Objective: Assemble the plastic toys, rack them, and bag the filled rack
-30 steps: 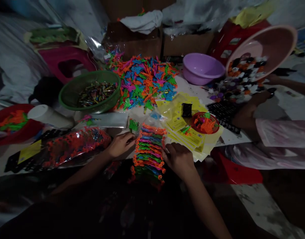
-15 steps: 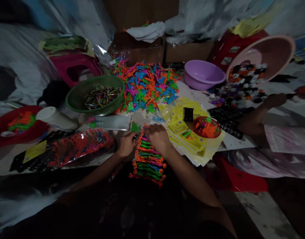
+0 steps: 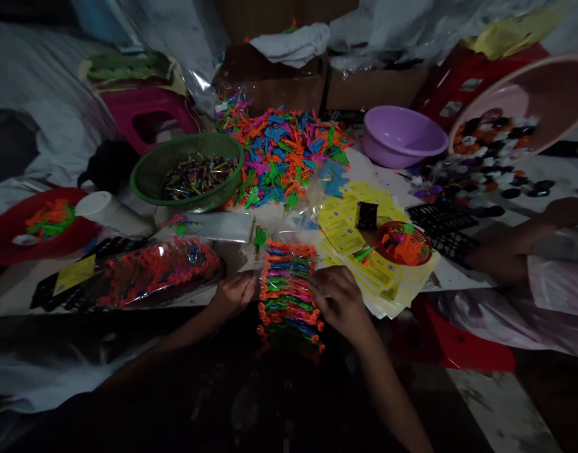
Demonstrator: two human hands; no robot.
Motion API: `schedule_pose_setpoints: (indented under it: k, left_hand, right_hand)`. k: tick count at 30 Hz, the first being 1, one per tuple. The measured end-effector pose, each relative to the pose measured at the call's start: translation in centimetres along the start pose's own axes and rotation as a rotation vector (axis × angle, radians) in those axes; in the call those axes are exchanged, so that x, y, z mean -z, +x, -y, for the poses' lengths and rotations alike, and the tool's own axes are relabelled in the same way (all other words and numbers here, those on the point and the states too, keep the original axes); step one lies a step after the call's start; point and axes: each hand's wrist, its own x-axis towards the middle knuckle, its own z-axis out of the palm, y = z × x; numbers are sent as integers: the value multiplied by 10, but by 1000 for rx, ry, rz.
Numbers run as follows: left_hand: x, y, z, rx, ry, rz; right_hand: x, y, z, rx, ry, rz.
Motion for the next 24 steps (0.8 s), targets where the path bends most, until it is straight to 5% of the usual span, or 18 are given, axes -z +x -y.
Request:
schedule_pose_setpoints:
  k: [2, 5, 9, 14, 17, 20, 24]
  left_hand:
    - [-3, -2, 2, -16, 41, 25]
    - [-7, 3, 7, 33, 52, 45]
    - [-9, 17, 15, 133, 73, 98]
    - [-15, 22, 16, 244, 131, 238]
    - [-16, 18, 15, 236, 97, 225]
    - [-9, 9, 16, 78, 15, 176]
    - [6, -10, 14, -164, -26, 317]
  right_hand:
    - [-3, -15, -16, -155, -4, -78]
    - [-18, -30, -36, -341, 100, -3]
    - [-39, -32, -46, -439, 197, 29]
    - [-45, -22, -41, -336, 151, 12]
    - [-41, -24, -32, -283, 108, 29]
    - [-30, -35, -20, -207, 66, 65]
    - [-12, -58, -2, -111, 43, 122]
